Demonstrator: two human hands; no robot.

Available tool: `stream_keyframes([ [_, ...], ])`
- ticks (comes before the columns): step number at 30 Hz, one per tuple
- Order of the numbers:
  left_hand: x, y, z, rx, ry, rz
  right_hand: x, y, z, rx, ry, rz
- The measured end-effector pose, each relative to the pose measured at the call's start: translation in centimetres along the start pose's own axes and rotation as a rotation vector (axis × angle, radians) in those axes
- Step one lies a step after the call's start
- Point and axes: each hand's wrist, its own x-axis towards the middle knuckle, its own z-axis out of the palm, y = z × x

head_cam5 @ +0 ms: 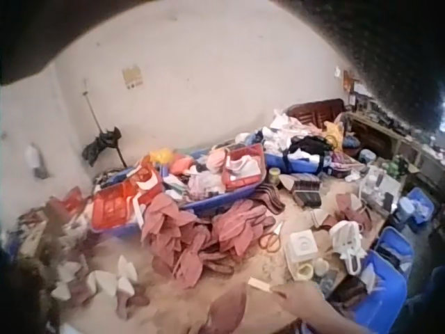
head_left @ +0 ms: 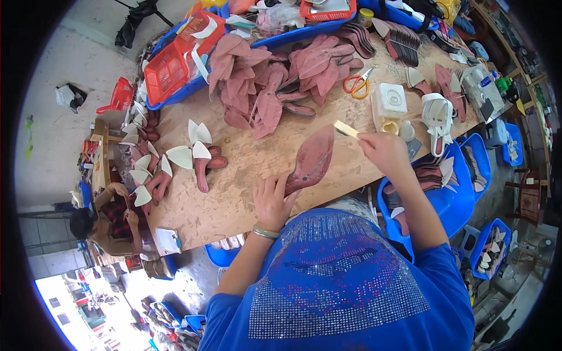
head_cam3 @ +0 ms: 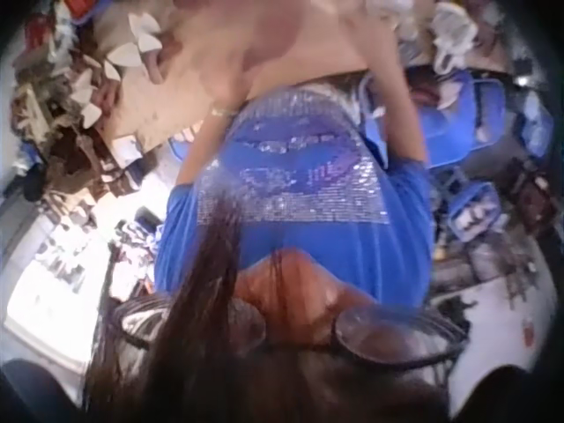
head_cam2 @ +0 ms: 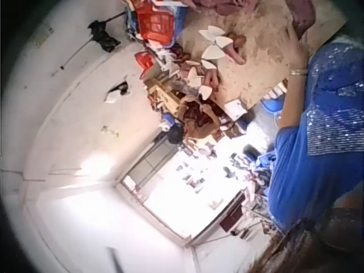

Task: The person applies glue to pink shoe insoles using a wooden stick and then presses white shoe parts onto them. The person handles the insoles and parts one at a time, repeating the process for multiple units on a cluttered workbench.

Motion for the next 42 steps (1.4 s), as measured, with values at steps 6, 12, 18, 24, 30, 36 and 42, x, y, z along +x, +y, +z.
stream_keyframes([
  [6,0.0,-0.9,0.3,-0.020,-0.001,-0.026,-1.2,-4.5,-1.7,0.260,0.092,-0.118],
  [12,-0.7,-2.1,0.6,-0.005,0.032,-0.043,0.3,-2.3,0.7,-0.114,-0.054,0.025],
  [18,-1.4,-2.7,0.2,0.007,0.025,-0.080,0.0,-6.5,-0.8,0.203,0.087,-0.163],
  [24,-2.1,-3.3,-0.1,-0.025,0.063,-0.075,2.1,-4.0,1.2,-0.049,0.021,-0.123],
  [30,-3.3,-4.2,-0.8,0.000,0.068,-0.131,1.4,-9.1,0.4,0.151,-0.024,-0.226],
  [36,-4.4,-5.8,-0.7,-0.093,0.095,-0.176,3.4,-6.1,3.4,-0.227,-0.211,-0.087],
  [42,-7.2,-10.4,1.1,-0.419,0.237,-0.654,0.3,-1.4,5.5,-0.020,-0.246,0.013],
])
